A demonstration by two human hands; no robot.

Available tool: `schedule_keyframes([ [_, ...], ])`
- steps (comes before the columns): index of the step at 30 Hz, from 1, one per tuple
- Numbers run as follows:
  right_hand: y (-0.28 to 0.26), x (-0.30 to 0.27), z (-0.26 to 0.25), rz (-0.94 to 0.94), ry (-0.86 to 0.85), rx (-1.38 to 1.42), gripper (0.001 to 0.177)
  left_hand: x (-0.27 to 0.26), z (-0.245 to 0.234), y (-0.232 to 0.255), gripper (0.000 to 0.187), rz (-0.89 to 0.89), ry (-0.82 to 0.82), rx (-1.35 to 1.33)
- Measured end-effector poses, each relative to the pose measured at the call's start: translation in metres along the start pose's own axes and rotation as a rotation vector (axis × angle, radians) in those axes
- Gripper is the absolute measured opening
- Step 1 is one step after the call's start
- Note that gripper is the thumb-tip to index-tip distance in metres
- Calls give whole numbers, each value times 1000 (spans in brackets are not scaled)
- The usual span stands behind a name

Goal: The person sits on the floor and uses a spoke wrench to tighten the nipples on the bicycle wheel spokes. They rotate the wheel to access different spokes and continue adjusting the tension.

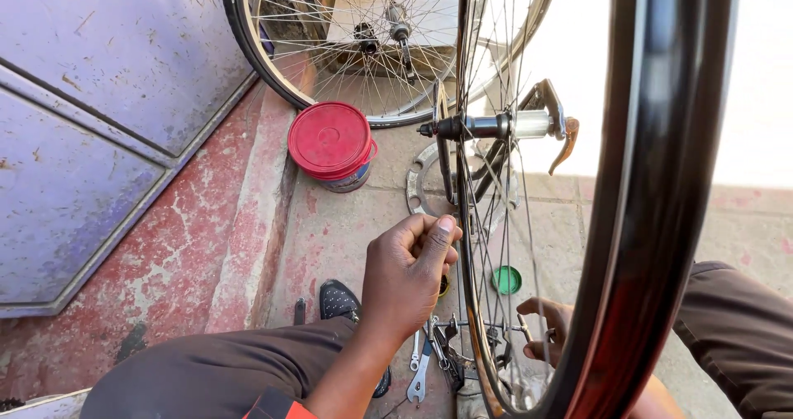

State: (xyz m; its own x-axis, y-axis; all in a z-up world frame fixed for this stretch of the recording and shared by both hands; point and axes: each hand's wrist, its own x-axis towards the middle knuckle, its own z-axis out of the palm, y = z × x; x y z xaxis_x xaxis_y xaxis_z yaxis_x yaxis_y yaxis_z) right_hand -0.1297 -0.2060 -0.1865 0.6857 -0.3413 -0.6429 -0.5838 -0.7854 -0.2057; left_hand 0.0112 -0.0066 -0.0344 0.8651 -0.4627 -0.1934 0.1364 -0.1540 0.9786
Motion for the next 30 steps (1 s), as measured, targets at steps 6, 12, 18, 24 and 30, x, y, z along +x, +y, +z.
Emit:
schedule_keyframes([
  [6, 0, -5, -9, -4, 11, -6, 63, -3, 10, -7, 42, -111, -22, 174],
  [12, -8, -15, -19, -18, 19, -17, 58, -19, 13, -7, 68, -321, -258, 193],
  [18, -3, -32, -24, -21, 9, -21, 53, -35, 3, 16, 57, -114, -277, -174],
  [24, -15, -45, -34, -18, 22, -18, 48, -24, -21, 28, 51, 138, -86, -296],
  [30, -27, -56, -40, -23, 28, -25, 44, -19, -23, 15, 44, 125, 16, -306],
])
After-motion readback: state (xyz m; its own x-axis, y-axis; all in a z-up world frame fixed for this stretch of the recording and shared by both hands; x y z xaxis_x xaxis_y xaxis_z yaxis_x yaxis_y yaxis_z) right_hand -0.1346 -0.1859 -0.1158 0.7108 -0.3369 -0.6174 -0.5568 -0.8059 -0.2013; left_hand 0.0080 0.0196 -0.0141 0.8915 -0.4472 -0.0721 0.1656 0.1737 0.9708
